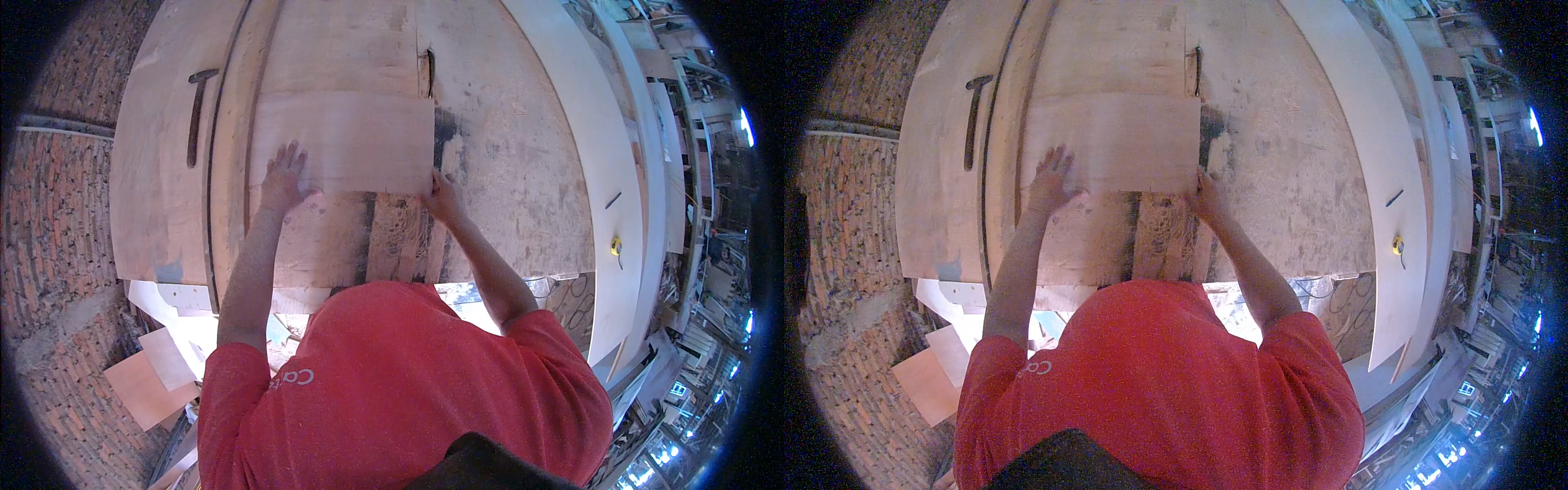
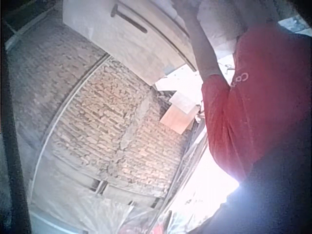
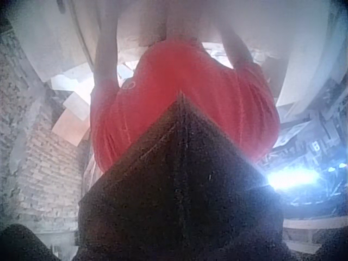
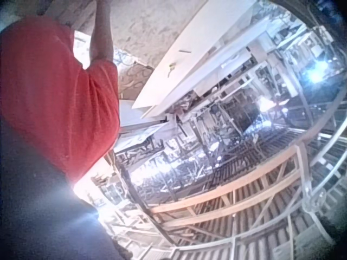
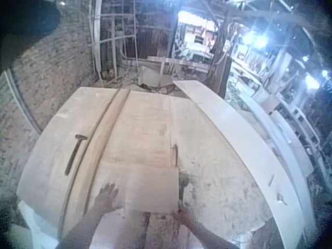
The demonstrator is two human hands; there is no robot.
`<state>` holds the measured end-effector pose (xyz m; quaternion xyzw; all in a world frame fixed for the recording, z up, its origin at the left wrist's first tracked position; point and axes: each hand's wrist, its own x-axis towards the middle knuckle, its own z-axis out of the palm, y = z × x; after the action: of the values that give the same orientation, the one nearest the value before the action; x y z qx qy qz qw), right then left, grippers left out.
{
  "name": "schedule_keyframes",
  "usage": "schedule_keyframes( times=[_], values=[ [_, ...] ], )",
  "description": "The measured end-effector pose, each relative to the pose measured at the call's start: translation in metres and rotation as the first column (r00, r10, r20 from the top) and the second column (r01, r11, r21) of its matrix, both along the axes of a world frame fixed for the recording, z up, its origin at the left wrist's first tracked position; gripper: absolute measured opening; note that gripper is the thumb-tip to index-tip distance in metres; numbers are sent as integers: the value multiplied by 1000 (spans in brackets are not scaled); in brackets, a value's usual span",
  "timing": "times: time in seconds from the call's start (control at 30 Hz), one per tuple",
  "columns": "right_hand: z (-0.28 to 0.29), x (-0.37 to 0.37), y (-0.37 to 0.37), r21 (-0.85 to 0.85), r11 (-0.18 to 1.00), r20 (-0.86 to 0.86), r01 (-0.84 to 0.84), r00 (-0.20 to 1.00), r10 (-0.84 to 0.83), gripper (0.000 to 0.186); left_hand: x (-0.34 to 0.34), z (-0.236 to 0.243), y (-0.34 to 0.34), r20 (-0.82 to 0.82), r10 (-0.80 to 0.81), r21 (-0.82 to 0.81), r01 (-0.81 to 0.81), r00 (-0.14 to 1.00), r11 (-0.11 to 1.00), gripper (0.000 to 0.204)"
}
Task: The person walks through a cluttered workshop, picks up a rectangular piece of plywood, and places it on a workbench. They use a tape measure and a pencil to measure and mark the wood, then use a hammer to tap a wooden straightedge along the marked line.
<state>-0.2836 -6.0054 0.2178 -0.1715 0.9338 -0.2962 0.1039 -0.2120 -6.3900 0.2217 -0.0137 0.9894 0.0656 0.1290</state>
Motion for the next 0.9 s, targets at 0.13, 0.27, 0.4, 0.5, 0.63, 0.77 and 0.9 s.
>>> schedule_keyframes(
  times=[0.13,0.27,0.4,0.5,0.63,0.77,0.9],
  values=[
    [-43,-19,13,-25,999,-4,41,999,-41,69,-22,0,1,10,-19,-9,19,1000,1000,102],
    [-31,-26,6,77,997,-134,-4,991,14,71,-27,-2,-5,-11,-3,4,3,1000,1000,102],
    [-28,-34,3,58,998,-85,11,996,-6,73,-36,-1,-6,-31,9,50,-7,999,999,102],
    [-10,-38,-8,79,995,-2,54,999,-55,73,-38,-3,-9,-60,24,69,-20,998,997,101],
    [-39,-49,3,117,991,-56,67,997,-61,69,-53,4,-6,-15,19,61,-18,1000,998,101],
    [-37,-55,-1,56,997,-132,49,990,-42,67,-61,-5,-12,0,7,2,-7,1000,1000,103],
    [-38,-68,-2,60,998,-75,28,997,-24,72,-72,-4,-12,16,2,-31,-2,1000,1000,106]
  ],
)
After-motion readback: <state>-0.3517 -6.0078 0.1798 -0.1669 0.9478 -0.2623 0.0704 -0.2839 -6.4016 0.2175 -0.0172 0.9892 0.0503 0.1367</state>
